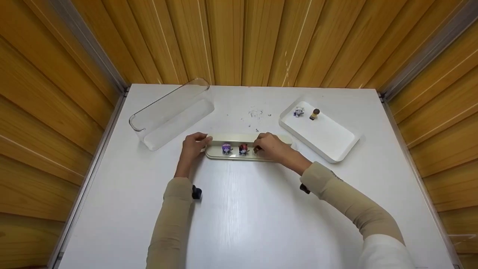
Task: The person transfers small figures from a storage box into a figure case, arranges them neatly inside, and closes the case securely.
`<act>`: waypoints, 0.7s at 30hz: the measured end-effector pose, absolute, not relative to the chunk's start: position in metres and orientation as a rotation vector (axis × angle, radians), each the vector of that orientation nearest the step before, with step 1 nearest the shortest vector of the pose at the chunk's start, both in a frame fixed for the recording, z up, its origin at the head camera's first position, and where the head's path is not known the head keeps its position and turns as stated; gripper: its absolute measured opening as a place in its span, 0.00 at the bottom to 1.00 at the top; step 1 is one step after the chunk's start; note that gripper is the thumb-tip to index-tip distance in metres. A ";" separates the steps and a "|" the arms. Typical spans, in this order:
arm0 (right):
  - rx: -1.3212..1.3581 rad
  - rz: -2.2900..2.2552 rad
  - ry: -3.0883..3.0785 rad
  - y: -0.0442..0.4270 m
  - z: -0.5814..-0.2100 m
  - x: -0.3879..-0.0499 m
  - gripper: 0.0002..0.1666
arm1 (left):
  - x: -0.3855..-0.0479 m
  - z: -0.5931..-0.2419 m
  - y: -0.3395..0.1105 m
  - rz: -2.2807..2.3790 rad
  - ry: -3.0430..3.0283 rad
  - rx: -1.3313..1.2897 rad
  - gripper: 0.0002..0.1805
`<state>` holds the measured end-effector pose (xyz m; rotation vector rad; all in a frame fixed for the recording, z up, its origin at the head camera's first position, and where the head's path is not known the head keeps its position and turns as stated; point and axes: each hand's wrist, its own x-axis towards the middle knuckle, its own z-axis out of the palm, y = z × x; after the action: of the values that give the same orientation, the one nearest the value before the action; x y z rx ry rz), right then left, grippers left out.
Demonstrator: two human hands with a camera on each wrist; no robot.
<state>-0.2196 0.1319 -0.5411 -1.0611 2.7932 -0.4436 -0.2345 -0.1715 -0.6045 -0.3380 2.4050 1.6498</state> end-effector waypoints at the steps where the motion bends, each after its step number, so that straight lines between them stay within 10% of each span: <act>1: -1.059 -0.441 2.793 0.132 -0.541 -0.220 0.12 | -0.235 -0.604 -0.171 1.643 2.415 -0.337 0.20; 21: -1.027 -0.473 2.792 0.128 -0.553 -0.221 0.12 | -0.234 -0.604 -0.171 1.678 2.379 -0.353 0.18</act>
<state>-0.2207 0.1276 -0.5526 -1.0273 2.7920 -0.4735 -0.2342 -0.1709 -0.6043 -0.3525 2.3793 1.6785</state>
